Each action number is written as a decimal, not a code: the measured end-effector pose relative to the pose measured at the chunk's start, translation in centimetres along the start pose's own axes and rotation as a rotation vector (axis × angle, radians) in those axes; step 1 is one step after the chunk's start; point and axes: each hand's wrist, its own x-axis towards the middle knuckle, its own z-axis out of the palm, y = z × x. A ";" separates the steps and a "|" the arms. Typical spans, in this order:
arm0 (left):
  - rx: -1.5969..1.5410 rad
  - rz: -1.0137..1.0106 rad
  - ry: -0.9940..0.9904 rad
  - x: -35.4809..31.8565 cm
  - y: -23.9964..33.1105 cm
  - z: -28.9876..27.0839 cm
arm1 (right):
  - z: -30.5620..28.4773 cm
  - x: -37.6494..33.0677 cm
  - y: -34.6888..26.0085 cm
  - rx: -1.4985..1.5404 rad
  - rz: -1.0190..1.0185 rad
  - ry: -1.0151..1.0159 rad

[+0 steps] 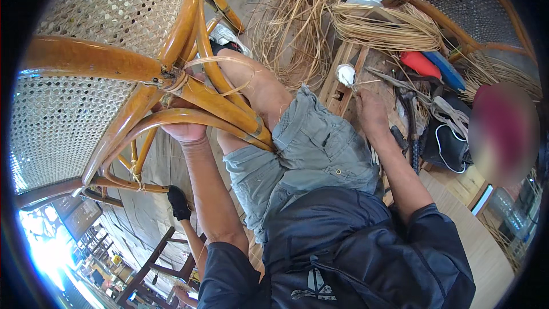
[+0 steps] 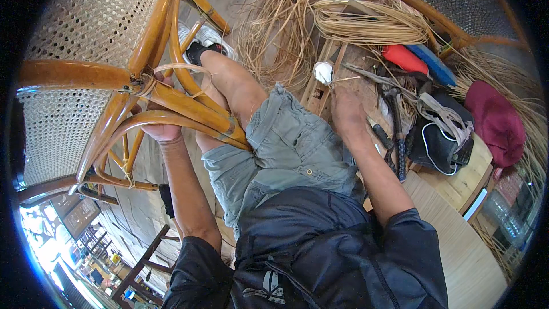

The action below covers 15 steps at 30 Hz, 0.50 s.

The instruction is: Repairing a rattan chair frame by weaving strips around structural joints and securing them.

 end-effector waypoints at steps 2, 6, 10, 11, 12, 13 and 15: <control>-0.015 -0.013 -0.019 0.0 -0.1 0.3 | -0.5 0.2 -0.2 0.061 -0.031 0.009; 0.035 0.042 0.011 -0.3 0.3 -0.5 | -0.7 0.9 1.3 0.123 -0.085 0.066; 0.024 0.008 -0.023 -0.1 0.1 -0.4 | -1.4 1.3 1.3 0.103 -0.096 0.002; 0.017 -0.002 -0.027 -0.1 0.0 -0.3 | -1.3 1.2 1.6 0.169 -0.093 0.025; 0.010 -0.012 -0.032 0.0 0.0 -0.3 | -1.4 1.1 1.9 0.236 -0.091 0.047; 0.016 -0.008 -0.028 -0.1 0.1 -0.3 | -1.5 1.0 1.8 0.241 -0.096 0.042; 0.043 -0.004 -0.048 -0.3 0.5 -0.3 | -2.1 0.8 1.5 0.398 0.115 -0.075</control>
